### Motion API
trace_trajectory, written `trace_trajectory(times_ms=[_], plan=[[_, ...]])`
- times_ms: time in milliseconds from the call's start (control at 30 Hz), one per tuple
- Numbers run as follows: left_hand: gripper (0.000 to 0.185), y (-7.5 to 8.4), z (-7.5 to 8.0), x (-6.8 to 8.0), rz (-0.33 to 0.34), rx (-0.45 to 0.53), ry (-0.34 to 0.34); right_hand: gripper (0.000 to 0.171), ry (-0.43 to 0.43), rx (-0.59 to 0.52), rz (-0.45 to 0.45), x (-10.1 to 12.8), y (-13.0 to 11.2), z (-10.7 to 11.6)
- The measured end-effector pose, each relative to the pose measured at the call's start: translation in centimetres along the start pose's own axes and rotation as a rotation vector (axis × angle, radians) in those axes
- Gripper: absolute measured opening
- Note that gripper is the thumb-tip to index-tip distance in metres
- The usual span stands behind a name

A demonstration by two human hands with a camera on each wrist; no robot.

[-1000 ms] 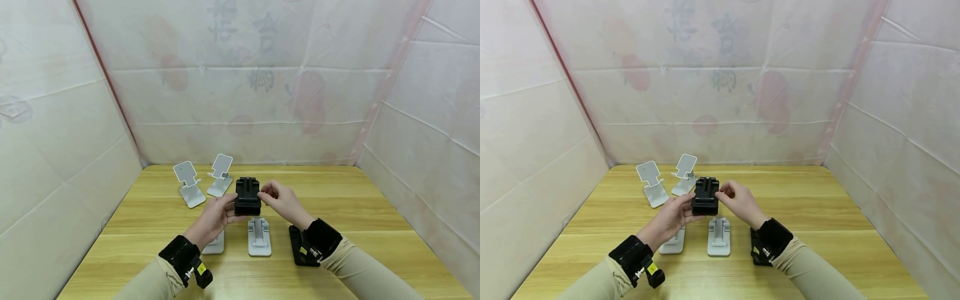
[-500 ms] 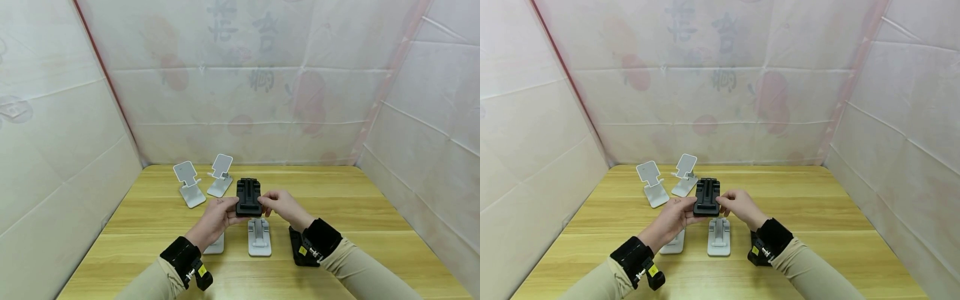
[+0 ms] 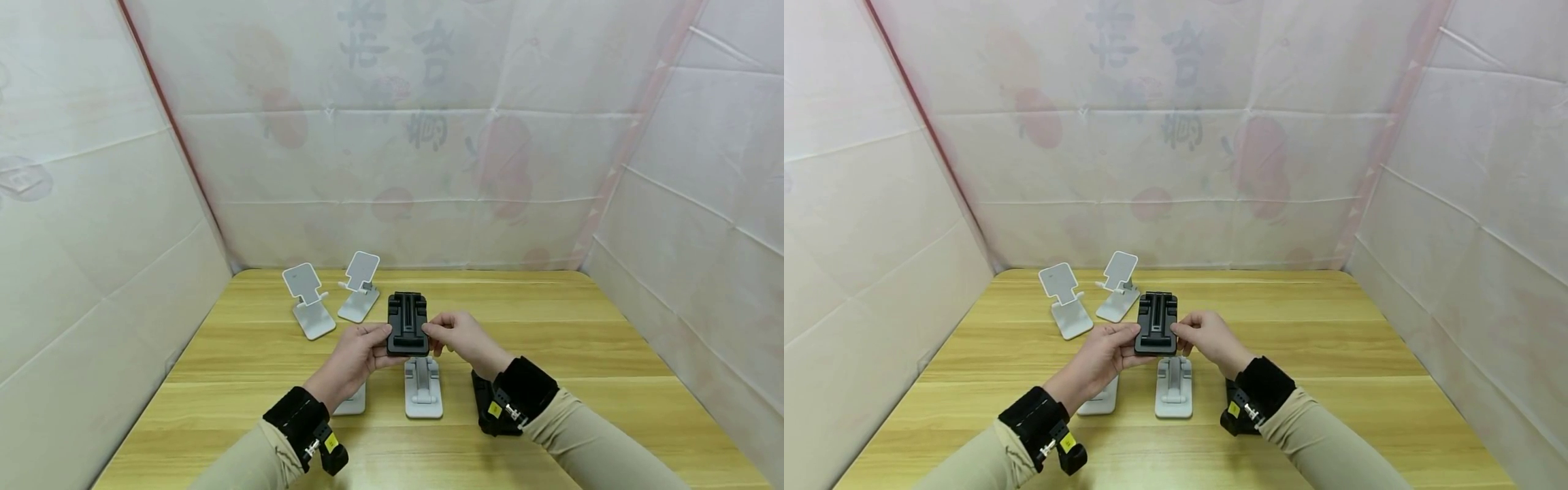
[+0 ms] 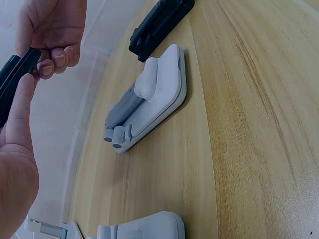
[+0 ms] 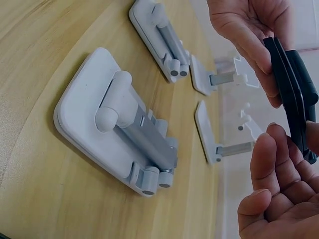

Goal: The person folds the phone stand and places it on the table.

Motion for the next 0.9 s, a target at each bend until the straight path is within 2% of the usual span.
trace_trajectory(times_ms=[300, 500, 733, 900], plan=[[0.039, 0.0, -0.2, -0.2, -0.007, -0.019, 0.003, 0.028, -0.037, -0.077, -0.011, 0.0, 0.2, -0.1], [0.039, -0.1, -0.4, -0.2, -0.001, -0.026, -0.003, 0.033, -0.058, -0.074, -0.007, 0.1, 0.1, -0.2], [0.041, 0.0, -0.6, -0.2, 0.011, -0.07, -0.018, 0.03, 0.0, -0.085, -0.011, -0.1, 0.3, 0.4], [0.048, 0.3, 0.6, 0.1, 0.011, -0.14, -0.001, 0.028, 0.051, -0.093, -0.019, -0.3, 1.0, 2.4]])
Point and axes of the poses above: each hand's wrist, its own x-axis away from the middle knuckle, its own z-axis out of the back of the hand, y = z × x, the point moved 7 cm from there along -x, towards the middle knuckle, and after that the axes turned 5 degrees about -x, right-handed, at the moved point
